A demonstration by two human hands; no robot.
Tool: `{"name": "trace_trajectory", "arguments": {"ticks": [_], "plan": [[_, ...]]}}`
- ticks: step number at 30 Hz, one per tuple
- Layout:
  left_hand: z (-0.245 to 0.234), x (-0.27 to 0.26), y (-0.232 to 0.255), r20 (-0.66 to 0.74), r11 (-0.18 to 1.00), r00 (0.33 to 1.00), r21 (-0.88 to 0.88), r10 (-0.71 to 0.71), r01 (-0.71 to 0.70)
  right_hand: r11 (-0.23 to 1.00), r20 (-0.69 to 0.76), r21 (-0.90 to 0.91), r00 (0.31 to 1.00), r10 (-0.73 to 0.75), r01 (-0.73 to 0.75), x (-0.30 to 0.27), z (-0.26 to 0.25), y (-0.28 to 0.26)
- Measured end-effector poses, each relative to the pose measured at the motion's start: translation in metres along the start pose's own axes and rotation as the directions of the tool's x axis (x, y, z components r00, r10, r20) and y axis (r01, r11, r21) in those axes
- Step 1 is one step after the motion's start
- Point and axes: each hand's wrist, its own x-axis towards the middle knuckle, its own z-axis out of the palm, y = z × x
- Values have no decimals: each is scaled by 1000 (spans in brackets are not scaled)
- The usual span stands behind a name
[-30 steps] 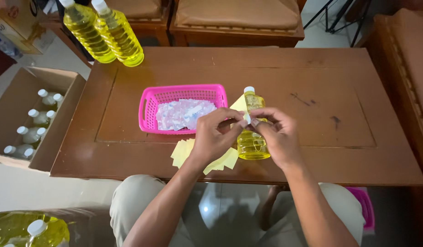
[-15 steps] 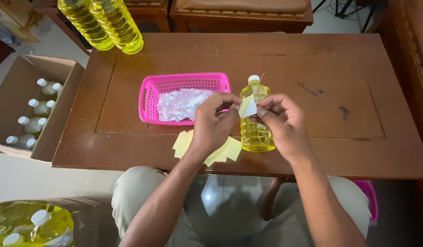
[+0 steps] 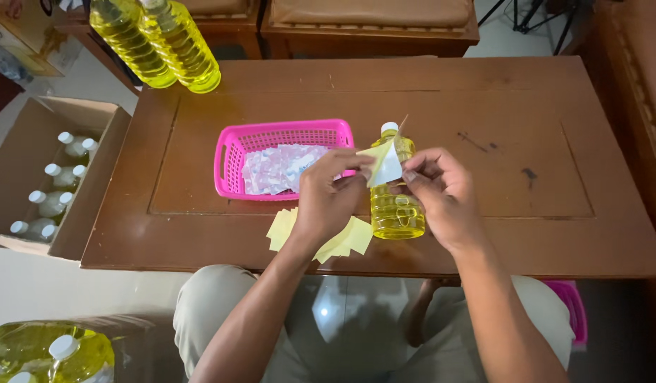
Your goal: The person peels a self-adhesive label from a sheet, applies it to a plastic bottle filled with yellow liquid, and then places the labeled bottle into a cardboard box.
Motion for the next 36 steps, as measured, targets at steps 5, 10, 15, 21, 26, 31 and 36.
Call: {"name": "trace_trajectory", "arguments": {"ticks": [5,10,15,21,26,31,36], "plan": [[-1,2,5,30,998,998,10,-57,57,998,13,51,1000,24,-25,6,-10,15],[-3,0,17,25,982,986,-89,-164,166,990,-7,136,999,39,-37,4,-12,12],[-2,2,21,36,983,990,-124,-135,139,978,6,200,998,57,-57,10,-22,16],[-3,0,10,35,975,987,-156,-154,157,983,-3,178,999,48,-47,9,-23,17],[-1,-1,13,27,977,988,-149,-151,153,984,-18,175,999,35,-31,9,-18,8],[-1,1,9,23,983,990,-121,-136,138,991,-45,134,999,14,-7,16,-26,22],[-2,2,17,24,983,990,-122,-138,140,998,-74,52,997,28,-24,12,-20,3]]}}
